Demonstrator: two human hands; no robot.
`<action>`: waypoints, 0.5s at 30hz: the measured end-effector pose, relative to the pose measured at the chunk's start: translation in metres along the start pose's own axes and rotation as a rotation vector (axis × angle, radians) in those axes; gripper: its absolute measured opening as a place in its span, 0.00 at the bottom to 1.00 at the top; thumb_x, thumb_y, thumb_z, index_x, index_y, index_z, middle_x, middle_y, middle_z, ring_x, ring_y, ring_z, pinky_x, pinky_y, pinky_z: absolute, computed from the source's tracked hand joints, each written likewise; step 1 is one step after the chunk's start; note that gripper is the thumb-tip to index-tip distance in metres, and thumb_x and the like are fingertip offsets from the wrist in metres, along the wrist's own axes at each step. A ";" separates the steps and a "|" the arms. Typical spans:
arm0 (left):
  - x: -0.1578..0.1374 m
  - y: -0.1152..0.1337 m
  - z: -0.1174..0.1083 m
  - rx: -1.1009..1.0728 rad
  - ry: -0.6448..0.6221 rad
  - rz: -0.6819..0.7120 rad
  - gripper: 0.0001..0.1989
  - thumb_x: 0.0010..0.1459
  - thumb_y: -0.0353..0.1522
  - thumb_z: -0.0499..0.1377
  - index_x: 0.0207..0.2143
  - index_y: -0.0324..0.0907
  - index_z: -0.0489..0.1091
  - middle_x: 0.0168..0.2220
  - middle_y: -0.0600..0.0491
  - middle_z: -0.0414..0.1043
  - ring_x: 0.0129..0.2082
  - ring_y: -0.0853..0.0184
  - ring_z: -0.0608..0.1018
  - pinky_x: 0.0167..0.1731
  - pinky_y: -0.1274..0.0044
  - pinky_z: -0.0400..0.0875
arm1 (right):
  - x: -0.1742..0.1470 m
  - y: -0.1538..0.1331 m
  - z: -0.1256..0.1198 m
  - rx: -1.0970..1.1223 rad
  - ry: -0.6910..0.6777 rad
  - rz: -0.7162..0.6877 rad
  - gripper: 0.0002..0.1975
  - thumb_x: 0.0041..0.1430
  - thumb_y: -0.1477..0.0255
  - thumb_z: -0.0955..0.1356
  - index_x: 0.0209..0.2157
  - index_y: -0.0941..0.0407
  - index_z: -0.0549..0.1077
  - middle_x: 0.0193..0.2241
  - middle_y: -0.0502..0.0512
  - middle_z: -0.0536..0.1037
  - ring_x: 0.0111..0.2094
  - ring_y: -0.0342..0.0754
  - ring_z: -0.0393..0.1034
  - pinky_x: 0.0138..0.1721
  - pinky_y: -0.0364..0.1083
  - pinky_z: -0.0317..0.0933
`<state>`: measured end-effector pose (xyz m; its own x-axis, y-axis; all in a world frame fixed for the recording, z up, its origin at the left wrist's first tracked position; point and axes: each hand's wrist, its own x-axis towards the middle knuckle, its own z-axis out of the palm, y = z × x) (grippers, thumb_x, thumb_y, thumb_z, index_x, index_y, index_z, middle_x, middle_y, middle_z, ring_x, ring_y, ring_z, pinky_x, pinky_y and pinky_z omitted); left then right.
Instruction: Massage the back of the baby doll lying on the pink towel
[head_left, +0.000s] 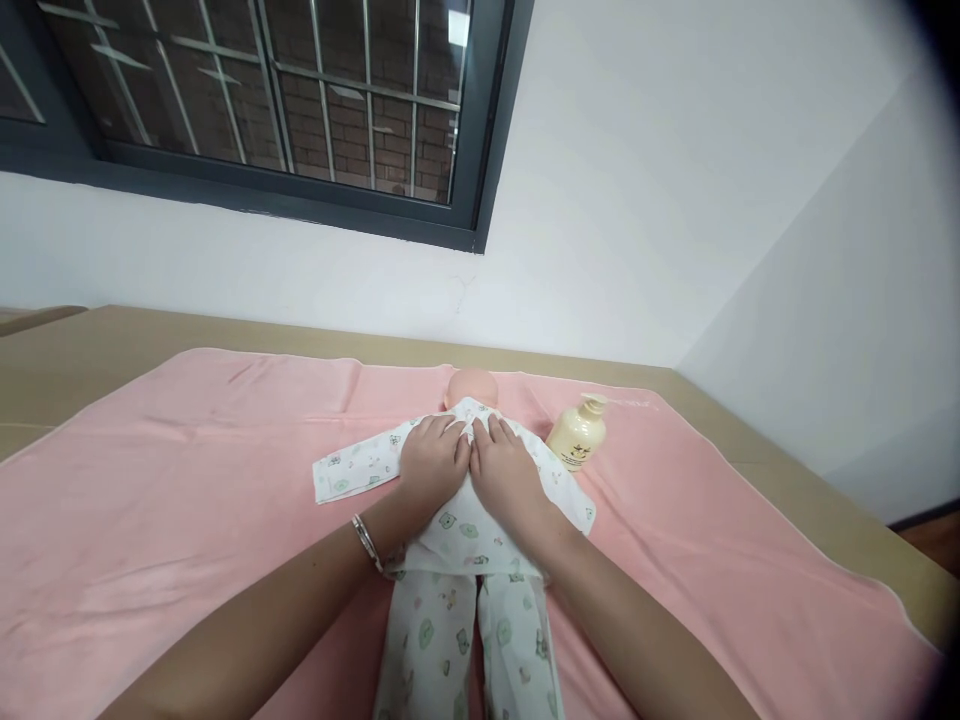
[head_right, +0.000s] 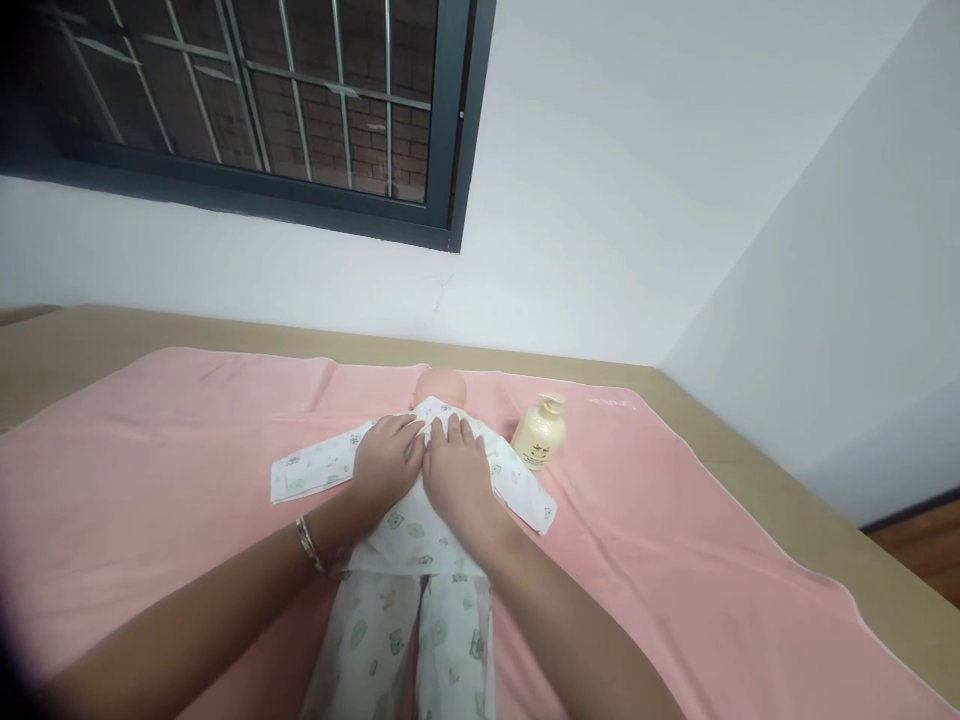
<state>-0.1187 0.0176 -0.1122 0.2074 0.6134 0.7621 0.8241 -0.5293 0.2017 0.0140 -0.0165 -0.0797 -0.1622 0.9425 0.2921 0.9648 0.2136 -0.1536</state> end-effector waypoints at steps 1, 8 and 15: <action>0.000 0.001 -0.001 0.024 -0.009 -0.023 0.12 0.61 0.31 0.51 0.41 0.41 0.74 0.43 0.46 0.76 0.43 0.58 0.75 0.45 0.64 0.73 | -0.001 -0.001 0.000 0.004 -0.005 0.028 0.25 0.69 0.69 0.54 0.64 0.60 0.59 0.63 0.68 0.58 0.64 0.60 0.51 0.59 0.59 0.51; 0.003 -0.005 0.008 -0.002 -0.055 -0.008 0.16 0.62 0.30 0.50 0.49 0.35 0.70 0.50 0.43 0.73 0.51 0.56 0.73 0.53 0.63 0.70 | 0.012 0.017 0.006 0.092 0.021 -0.004 0.25 0.68 0.65 0.56 0.64 0.56 0.59 0.63 0.64 0.59 0.64 0.60 0.50 0.61 0.62 0.46; 0.004 -0.007 0.009 -0.068 0.061 0.095 0.12 0.62 0.29 0.51 0.44 0.38 0.72 0.43 0.45 0.76 0.46 0.60 0.75 0.49 0.67 0.72 | 0.010 0.018 0.008 0.027 0.086 -0.141 0.23 0.68 0.69 0.57 0.61 0.59 0.63 0.61 0.65 0.63 0.63 0.56 0.54 0.62 0.58 0.48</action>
<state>-0.1192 0.0293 -0.1164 0.2492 0.5227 0.8153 0.7638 -0.6236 0.1664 0.0284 -0.0005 -0.0873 -0.2763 0.8774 0.3923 0.9276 0.3503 -0.1300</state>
